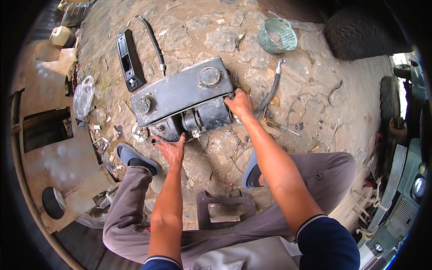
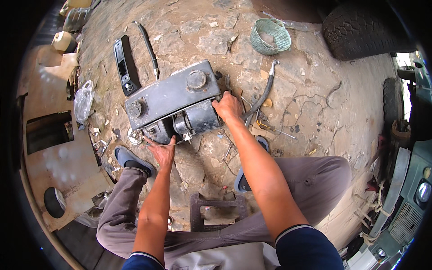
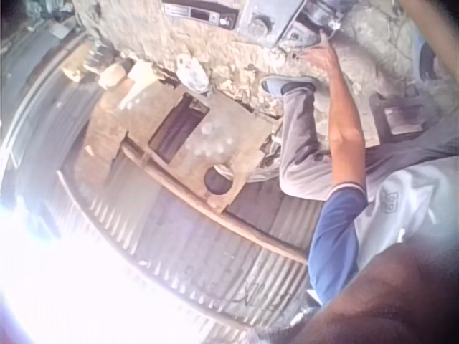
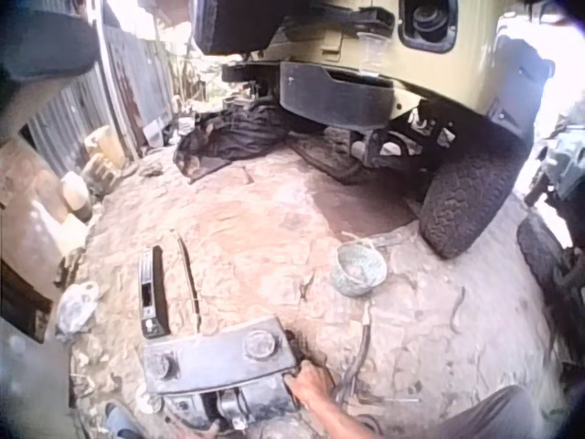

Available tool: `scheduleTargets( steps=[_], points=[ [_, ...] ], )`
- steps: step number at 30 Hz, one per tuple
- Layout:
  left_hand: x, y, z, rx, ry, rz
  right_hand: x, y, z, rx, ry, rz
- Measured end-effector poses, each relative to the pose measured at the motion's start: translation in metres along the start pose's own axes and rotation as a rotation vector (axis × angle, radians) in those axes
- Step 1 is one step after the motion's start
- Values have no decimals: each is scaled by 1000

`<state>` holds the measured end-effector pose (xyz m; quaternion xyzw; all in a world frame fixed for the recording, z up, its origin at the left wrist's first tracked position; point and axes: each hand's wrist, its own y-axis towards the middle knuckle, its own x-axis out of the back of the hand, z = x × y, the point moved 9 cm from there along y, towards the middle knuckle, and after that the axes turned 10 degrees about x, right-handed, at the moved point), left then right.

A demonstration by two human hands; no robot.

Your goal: The person disassembles and inspects an automotive blower motor housing and heater core assembly by hand, removing the motor and internal components while using a screwdriver to pry and loosen parts.

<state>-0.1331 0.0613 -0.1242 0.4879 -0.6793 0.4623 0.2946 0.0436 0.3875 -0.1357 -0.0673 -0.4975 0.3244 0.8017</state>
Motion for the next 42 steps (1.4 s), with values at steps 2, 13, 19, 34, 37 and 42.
scheduleTargets(
  steps=[2,13,19,34,37,42],
  points=[
    [-3,1,1,-2,76,-40,-2,4,-4,-42,9,92],
    [-1,7,-1,20,15,39,-12,22,-7,146,16,135],
    [5,5,-13,63,81,51,-14,35,-19,201,130,156],
    [30,13,-36,37,206,14,-34,-30,-35,81,105,222],
    [37,11,-51,54,272,59,-25,-27,-33,41,2,312],
    [56,11,-68,17,288,42,-10,-16,-30,91,148,243]
  ],
)
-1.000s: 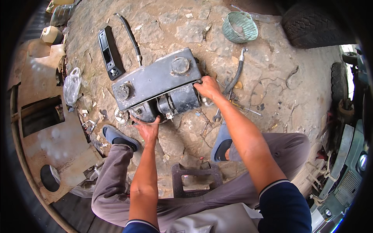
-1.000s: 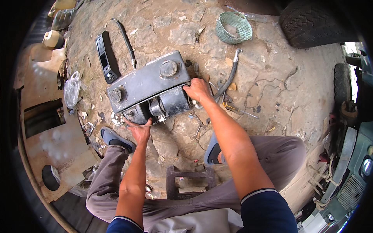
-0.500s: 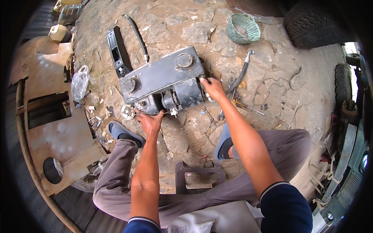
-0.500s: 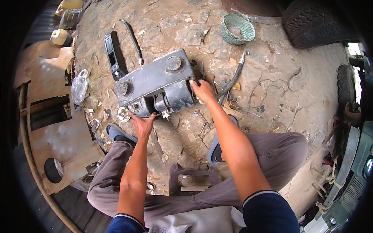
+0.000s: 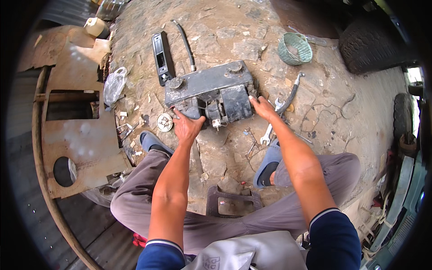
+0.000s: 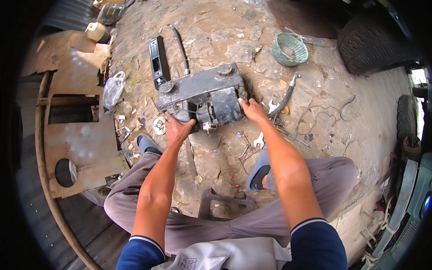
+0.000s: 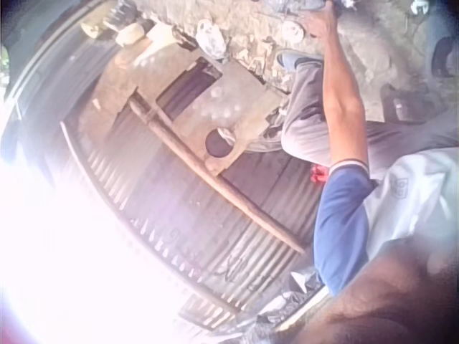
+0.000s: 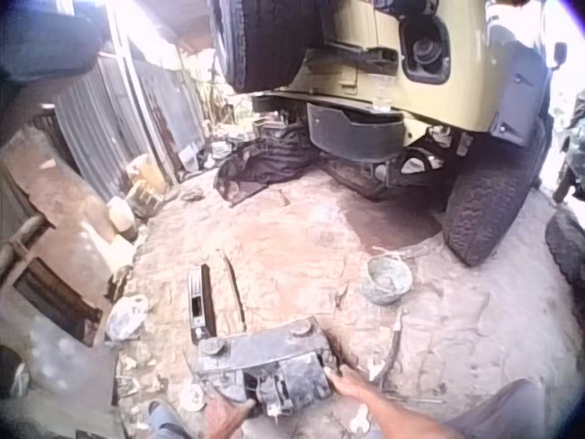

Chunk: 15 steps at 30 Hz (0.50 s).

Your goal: The person disassembles and inspects an automotive blower motor housing and heater core assembly by hand, removing the motor and internal components while using a screwdriver to pry and loosen parts.

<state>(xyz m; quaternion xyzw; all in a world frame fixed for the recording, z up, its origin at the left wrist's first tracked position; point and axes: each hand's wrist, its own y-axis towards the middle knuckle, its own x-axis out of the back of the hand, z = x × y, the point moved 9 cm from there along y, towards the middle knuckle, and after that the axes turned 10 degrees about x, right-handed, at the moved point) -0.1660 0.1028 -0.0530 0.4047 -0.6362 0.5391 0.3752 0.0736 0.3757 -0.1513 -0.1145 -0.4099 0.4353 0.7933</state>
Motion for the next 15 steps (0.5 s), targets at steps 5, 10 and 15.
scheduleTargets(
  steps=[5,10,15],
  points=[
    [25,17,-6,4,-9,60,37,-7,55,83,-66,-36],
    [46,38,-18,-29,50,153,77,1,121,228,-288,-141],
    [87,42,-46,-71,201,303,115,3,159,226,-360,-169]
  ],
)
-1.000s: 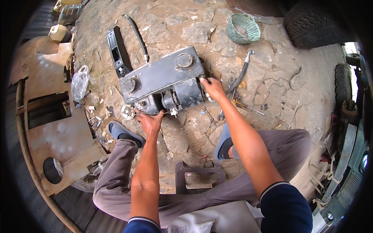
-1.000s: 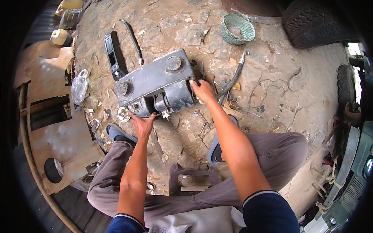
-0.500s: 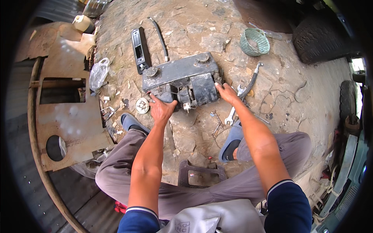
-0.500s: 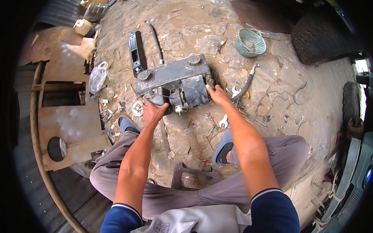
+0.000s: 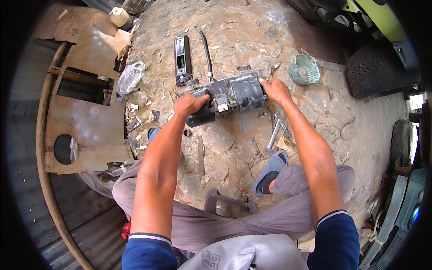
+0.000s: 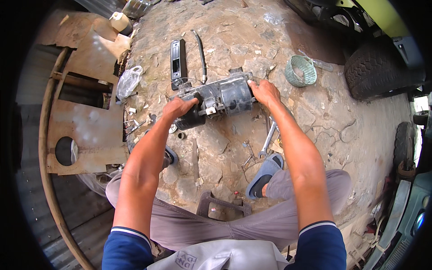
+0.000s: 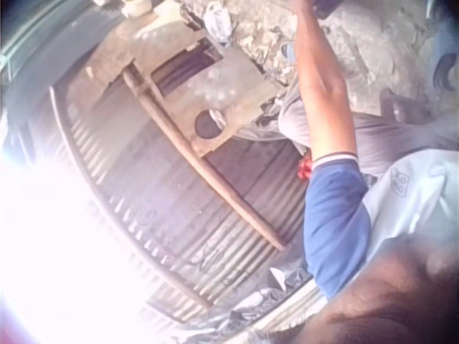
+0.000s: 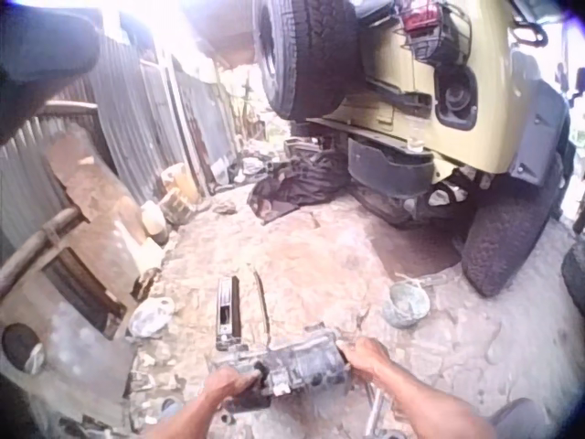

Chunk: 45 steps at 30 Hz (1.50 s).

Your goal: The person disassembles and inspects an automotive blower motor housing and heater core assembly by hand, removing the motor and internal components while using a screwdriver to pry and loosen parts.

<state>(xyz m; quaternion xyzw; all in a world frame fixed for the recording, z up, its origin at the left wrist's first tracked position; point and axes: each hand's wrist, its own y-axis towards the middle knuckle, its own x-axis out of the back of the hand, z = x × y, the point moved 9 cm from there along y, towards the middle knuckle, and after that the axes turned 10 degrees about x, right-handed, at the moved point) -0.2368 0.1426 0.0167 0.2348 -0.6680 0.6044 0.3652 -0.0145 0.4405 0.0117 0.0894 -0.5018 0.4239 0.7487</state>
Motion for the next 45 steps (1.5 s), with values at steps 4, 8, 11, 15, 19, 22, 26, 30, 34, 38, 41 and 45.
scheduleTargets(
  steps=[4,8,11,15,19,22,26,30,34,38,41,45],
  points=[
    [15,22,-5,-114,156,44,9,-1,12,-17,-12,84],
    [22,-8,-18,-152,193,408,16,-3,28,27,52,222],
    [18,0,-16,-149,325,374,18,-3,39,-16,55,278],
    [-26,44,-17,-169,436,278,-4,4,32,-19,38,329],
    [-44,55,-21,-290,456,279,-31,15,14,-67,50,365],
    [-2,12,-42,-223,330,27,-33,26,-7,-94,29,328],
    [6,-13,-58,-536,148,-291,-38,45,-15,-74,-23,331],
    [-11,-21,-77,-726,212,-277,-48,69,-27,-77,-8,354],
    [-6,5,-81,-645,208,-137,-39,72,-22,-105,-123,278],
    [-2,16,-87,-602,194,-83,-21,72,-6,-48,-189,119],
    [1,36,-92,-609,176,-57,-12,83,2,2,-217,62],
    [8,57,-95,-533,161,-28,-4,98,15,161,-284,-129]
  ],
)
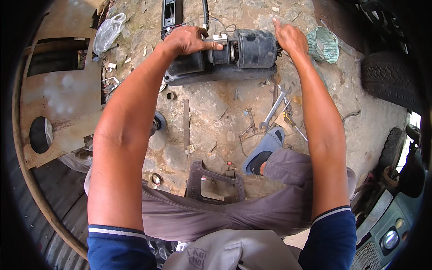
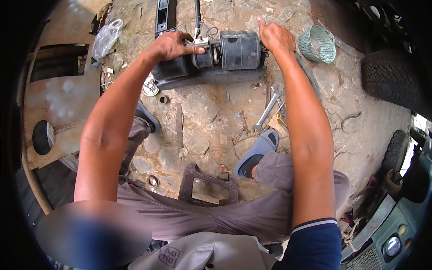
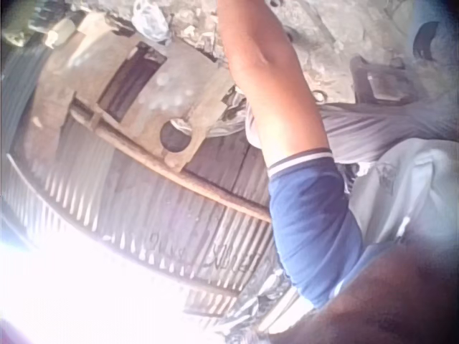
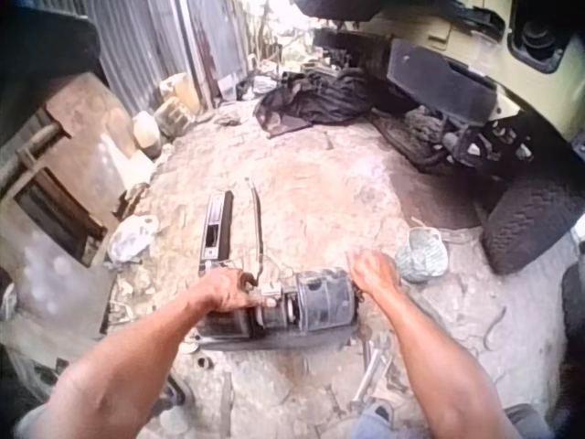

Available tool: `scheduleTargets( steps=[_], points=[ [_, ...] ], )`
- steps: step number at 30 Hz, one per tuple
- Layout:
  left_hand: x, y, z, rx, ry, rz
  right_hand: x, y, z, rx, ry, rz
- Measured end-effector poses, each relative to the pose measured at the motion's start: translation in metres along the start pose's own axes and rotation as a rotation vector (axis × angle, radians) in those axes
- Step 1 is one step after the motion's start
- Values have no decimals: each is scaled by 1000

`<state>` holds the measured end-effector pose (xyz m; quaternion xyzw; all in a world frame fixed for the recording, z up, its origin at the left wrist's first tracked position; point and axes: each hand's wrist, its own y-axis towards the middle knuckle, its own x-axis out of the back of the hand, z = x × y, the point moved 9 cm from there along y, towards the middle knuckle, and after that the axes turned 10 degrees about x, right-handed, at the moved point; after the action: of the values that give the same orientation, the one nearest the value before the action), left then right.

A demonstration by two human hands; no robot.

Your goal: The person disassembles and inspects an automotive blower motor housing and heater core assembly by hand, removing the motor and internal components while using a screwdriver to pry and loosen parts.

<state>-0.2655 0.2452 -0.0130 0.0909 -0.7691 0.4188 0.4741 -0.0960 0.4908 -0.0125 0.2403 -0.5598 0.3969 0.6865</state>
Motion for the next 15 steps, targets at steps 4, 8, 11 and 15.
scheduleTargets(
  steps=[4,8,11,15],
  points=[
    [0,16,6,5,16,-32,8,6,1,37,-29,-156],
    [0,38,3,-31,-14,-48,44,-24,26,439,53,-624],
    [6,41,20,-16,-14,-87,47,-80,55,405,294,-659],
    [14,54,26,2,50,-79,-71,-140,-15,-106,365,-195]
  ],
)
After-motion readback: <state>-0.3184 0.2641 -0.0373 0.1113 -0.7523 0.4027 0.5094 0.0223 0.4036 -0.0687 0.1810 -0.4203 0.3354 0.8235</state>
